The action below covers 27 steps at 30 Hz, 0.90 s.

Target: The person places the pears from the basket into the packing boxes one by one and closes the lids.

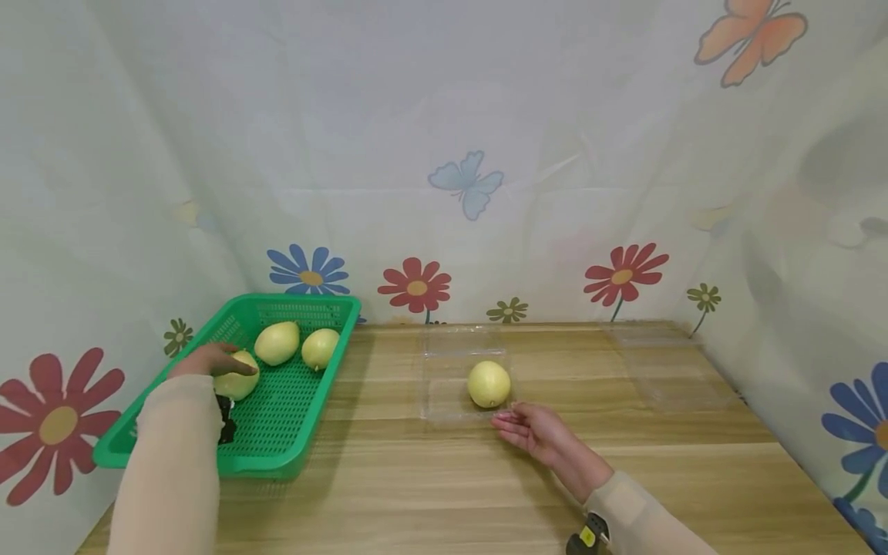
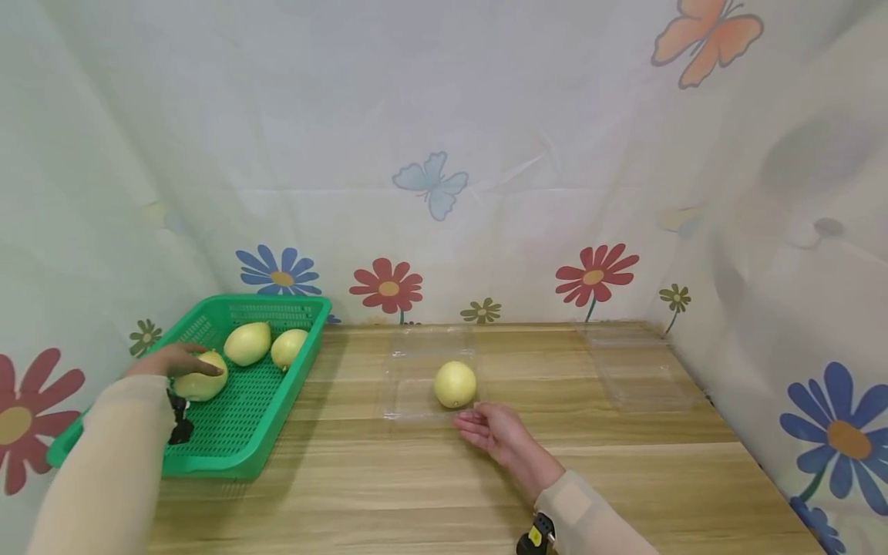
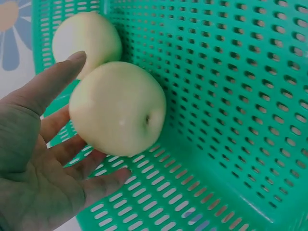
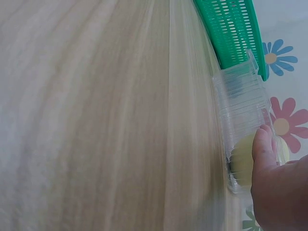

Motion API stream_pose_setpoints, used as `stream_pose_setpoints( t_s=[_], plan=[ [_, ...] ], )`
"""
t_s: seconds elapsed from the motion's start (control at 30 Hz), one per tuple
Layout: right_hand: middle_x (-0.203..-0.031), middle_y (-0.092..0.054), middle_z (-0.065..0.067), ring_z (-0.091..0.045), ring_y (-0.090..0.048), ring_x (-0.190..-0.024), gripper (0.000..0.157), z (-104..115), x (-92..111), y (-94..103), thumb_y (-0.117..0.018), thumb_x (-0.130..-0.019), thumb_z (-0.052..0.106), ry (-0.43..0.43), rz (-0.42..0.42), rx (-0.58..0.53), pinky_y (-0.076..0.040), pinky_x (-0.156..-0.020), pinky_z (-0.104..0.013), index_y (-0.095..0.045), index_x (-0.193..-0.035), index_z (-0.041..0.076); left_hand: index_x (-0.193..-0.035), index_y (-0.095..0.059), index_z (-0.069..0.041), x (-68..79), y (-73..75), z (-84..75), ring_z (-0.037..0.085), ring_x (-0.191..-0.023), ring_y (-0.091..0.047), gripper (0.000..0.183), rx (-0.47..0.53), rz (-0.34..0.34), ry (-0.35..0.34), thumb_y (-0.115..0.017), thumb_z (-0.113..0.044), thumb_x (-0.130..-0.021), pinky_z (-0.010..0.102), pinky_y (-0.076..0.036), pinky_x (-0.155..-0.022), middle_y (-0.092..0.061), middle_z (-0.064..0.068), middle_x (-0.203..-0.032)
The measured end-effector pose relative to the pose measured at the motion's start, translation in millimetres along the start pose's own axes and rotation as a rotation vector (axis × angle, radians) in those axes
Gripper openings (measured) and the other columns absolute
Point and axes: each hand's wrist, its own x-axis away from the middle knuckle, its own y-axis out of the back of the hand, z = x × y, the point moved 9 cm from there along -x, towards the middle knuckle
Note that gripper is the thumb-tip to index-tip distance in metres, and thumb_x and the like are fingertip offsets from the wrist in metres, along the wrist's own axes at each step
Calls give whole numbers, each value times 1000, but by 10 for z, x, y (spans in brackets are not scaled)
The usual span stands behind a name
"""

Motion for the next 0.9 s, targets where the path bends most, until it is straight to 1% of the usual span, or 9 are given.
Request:
stream_pose_setpoints(
  t_s=[0.07, 0.13, 0.3, 0.5, 0.7, 0.9],
  plan=[
    [-90, -74, 0, -5, -73, -88, 40, 1, 0, -3, -33, -110, 10, -3, -3, 3, -61, -88, -23, -42, -132, -22, -154, -18, 13, -20, -48, 16, 67, -143, -14, 91, 28, 15, 10, -66, -37, -96, 73, -30, -116, -8, 47, -156],
    [-90, -74, -1, -6, -73, -87, 39, 0, -4, -2, -33, -110, 9, -5, -9, 3, -61, -88, -23, -43, -131, -22, -155, -16, 12, -22, -85, 29, 67, -142, -15, 93, 63, 14, 22, -68, -37, -95, 73, -30, -116, -9, 47, -156],
    [-89, -74, -1, -6, -73, -86, 39, -6, -17, 9, -32, -109, 9, -7, -7, 3, -61, -86, -21, -46, -129, -20, -155, -16, 11, -34, -125, 26, 67, -140, -22, 95, 94, -22, 33, -68, -39, -94, 73, -32, -114, -14, 47, -154],
    [-86, -74, 0, -6, -73, -85, 39, -42, -33, 29, -32, -108, 9, -10, -18, -1, -61, -83, -20, -45, -129, -21, -154, -18, 13, -66, -145, 21, 64, -139, -28, 93, 144, -52, 49, -71, -34, -93, 68, -37, -114, -18, 46, -154],
    [-86, -74, 0, -5, -73, -85, 39, -46, -38, 37, -31, -109, 9, -9, -22, 0, -61, -82, -19, -45, -129, -22, -150, -25, 18, -63, -124, 6, 59, -129, -43, 89, 129, -106, 68, -72, -30, -92, 61, -48, -103, -33, 46, -146],
    [-86, -74, 0, -5, -74, -85, 39, -41, -40, 40, -32, -109, 9, -9, -11, -2, -61, -82, -20, -45, -129, -21, -146, -28, 21, -72, -94, 23, 55, -120, -50, 90, 117, -141, 50, -74, -32, -89, 56, -52, -94, -40, 46, -140]
  ],
)
